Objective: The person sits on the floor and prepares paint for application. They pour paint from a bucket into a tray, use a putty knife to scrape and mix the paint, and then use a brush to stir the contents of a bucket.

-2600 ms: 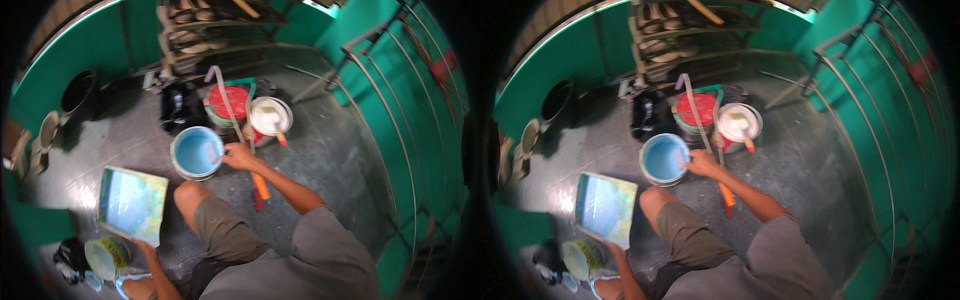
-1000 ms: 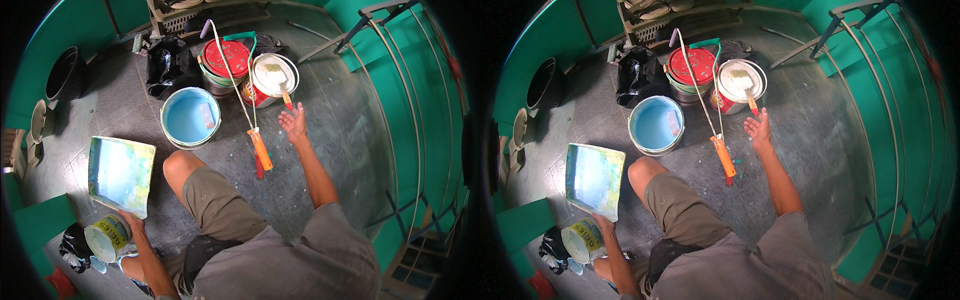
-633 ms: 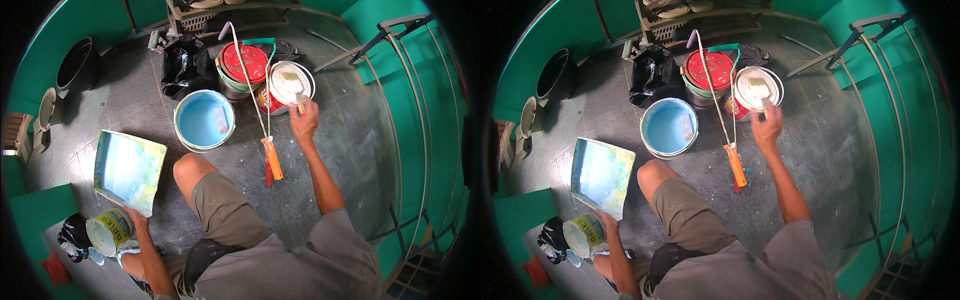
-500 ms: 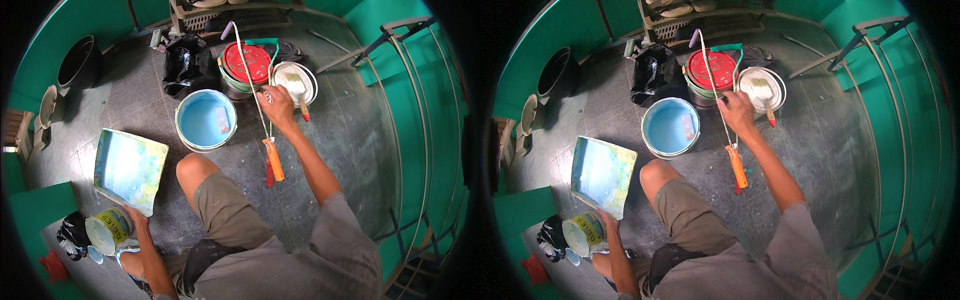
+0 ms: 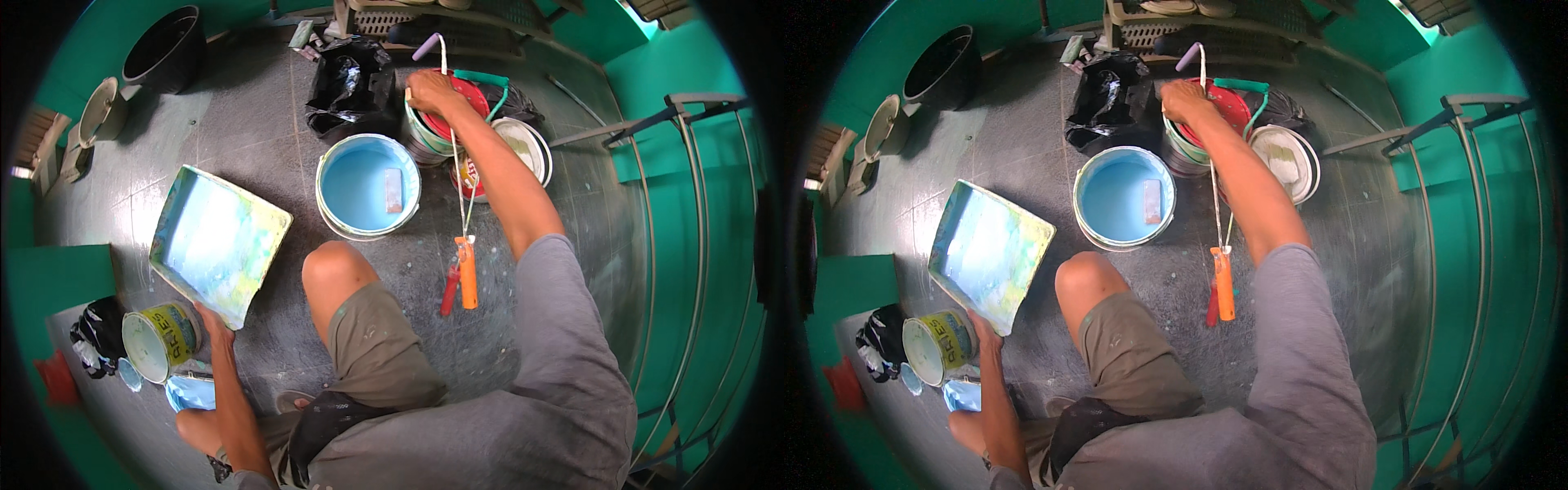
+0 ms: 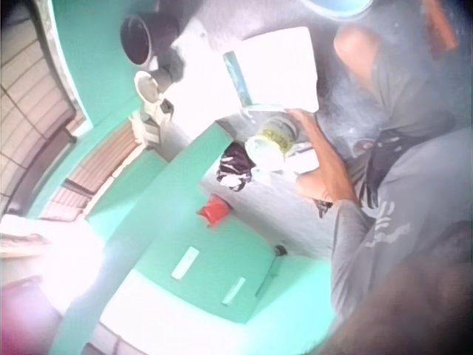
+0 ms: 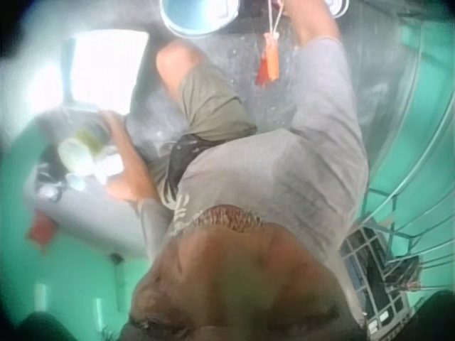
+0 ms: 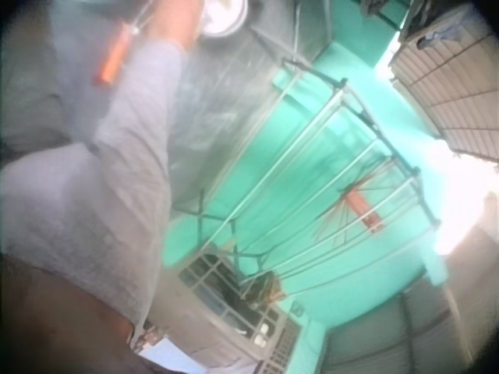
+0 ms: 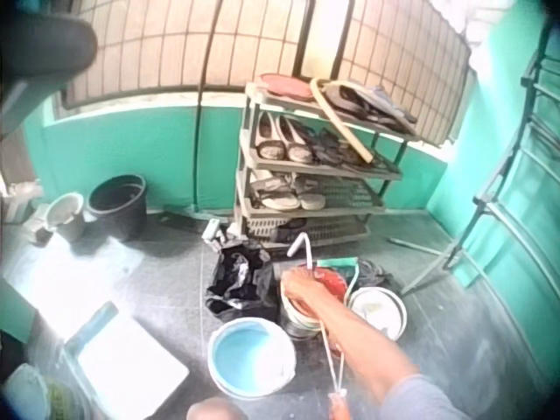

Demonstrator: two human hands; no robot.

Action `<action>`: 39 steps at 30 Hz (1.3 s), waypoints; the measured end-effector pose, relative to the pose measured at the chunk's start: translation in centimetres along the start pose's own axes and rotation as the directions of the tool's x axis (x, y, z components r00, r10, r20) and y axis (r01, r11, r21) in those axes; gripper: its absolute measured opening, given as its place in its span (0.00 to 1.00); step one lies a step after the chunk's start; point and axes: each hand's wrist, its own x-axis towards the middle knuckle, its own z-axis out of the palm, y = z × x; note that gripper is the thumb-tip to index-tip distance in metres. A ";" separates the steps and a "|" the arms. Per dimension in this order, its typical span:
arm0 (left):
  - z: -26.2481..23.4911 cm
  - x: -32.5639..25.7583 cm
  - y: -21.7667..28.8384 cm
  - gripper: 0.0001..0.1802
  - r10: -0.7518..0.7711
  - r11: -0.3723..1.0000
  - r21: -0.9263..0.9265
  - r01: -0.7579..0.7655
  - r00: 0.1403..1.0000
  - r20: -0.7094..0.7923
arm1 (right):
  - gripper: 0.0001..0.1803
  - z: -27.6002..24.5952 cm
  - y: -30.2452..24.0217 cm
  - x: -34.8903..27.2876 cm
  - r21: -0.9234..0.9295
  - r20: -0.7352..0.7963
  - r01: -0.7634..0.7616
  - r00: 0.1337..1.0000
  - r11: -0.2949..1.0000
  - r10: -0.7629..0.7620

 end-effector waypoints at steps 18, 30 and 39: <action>0.3 -0.1 -0.5 0.39 -0.040 0.999 0.014 0.041 0.994 -0.104 | 0.19 -4.6 0.9 -1.5 0.093 -0.246 0.001 0.969 0.996 0.022; -1.0 1.5 -1.9 0.38 -0.020 1.000 0.012 0.021 0.996 -0.092 | 0.22 -5.6 0.7 -0.9 0.309 -0.295 0.106 0.955 0.945 -0.010; -0.1 0.2 -1.2 0.38 -0.030 0.999 -0.044 0.029 0.999 -0.024 | 0.20 -8.1 -0.8 -1.3 0.334 -0.553 0.264 0.832 0.905 -0.039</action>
